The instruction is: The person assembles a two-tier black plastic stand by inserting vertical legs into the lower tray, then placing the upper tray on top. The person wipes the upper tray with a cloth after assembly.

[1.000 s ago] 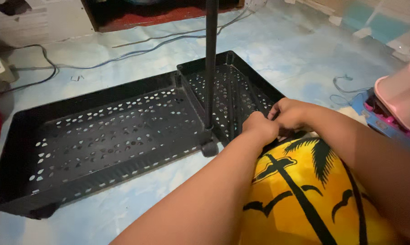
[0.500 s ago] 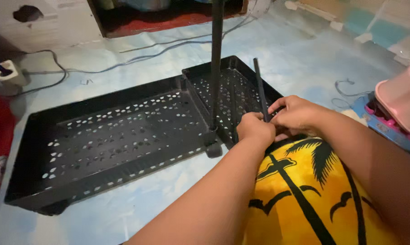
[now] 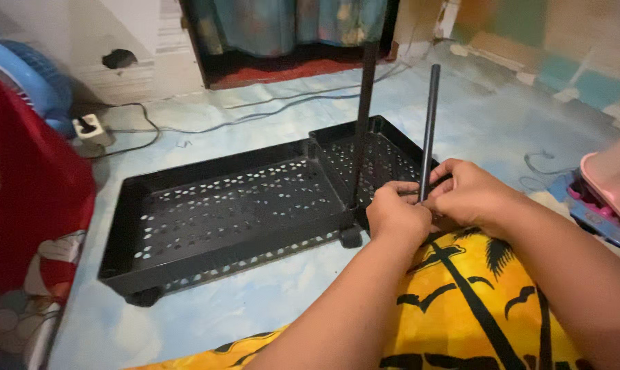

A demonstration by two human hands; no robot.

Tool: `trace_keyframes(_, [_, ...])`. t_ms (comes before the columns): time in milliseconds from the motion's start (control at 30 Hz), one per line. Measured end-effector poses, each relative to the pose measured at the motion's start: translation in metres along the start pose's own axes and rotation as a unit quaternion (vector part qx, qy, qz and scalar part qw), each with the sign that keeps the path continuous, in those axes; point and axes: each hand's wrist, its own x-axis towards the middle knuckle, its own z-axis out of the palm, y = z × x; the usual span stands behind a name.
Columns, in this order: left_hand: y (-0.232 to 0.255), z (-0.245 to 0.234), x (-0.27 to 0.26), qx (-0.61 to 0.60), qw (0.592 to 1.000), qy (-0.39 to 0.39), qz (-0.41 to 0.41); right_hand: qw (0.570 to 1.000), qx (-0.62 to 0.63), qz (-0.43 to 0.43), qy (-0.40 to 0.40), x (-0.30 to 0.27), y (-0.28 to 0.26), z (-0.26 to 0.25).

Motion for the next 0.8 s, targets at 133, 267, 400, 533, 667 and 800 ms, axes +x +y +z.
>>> trace_keyframes(133, [0.01, -0.023, -0.017, -0.047, 0.998, -0.035, -0.033, 0.999, -0.035, -0.014, 0.008, -0.019, -0.015, 0.011])
trace_keyframes(267, [0.01, -0.051, -0.031, -0.023, 0.999, 0.004, 0.036, 0.993, -0.099, -0.071, 0.001, -0.033, -0.029, 0.026])
trace_keyframes(400, [0.01, -0.076, -0.04, -0.03, 0.999, 0.023, 0.034, 0.996, -0.039, -0.073, -0.02, -0.049, -0.051, 0.047])
trace_keyframes(533, [0.012, -0.104, -0.046, -0.032, 0.995, 0.061, 0.077, 0.992, -0.086, -0.095, -0.009, -0.069, -0.078, 0.067])
trace_keyframes(667, [0.013, -0.132, -0.053, -0.08, 0.994, 0.06, 0.05, 0.997, -0.01, -0.068, -0.027, -0.084, -0.1, 0.09])
trace_keyframes(800, [0.016, -0.155, -0.059, -0.058, 0.994, 0.074, 0.058, 0.994, 0.052, -0.085, -0.055, -0.09, -0.111, 0.105])
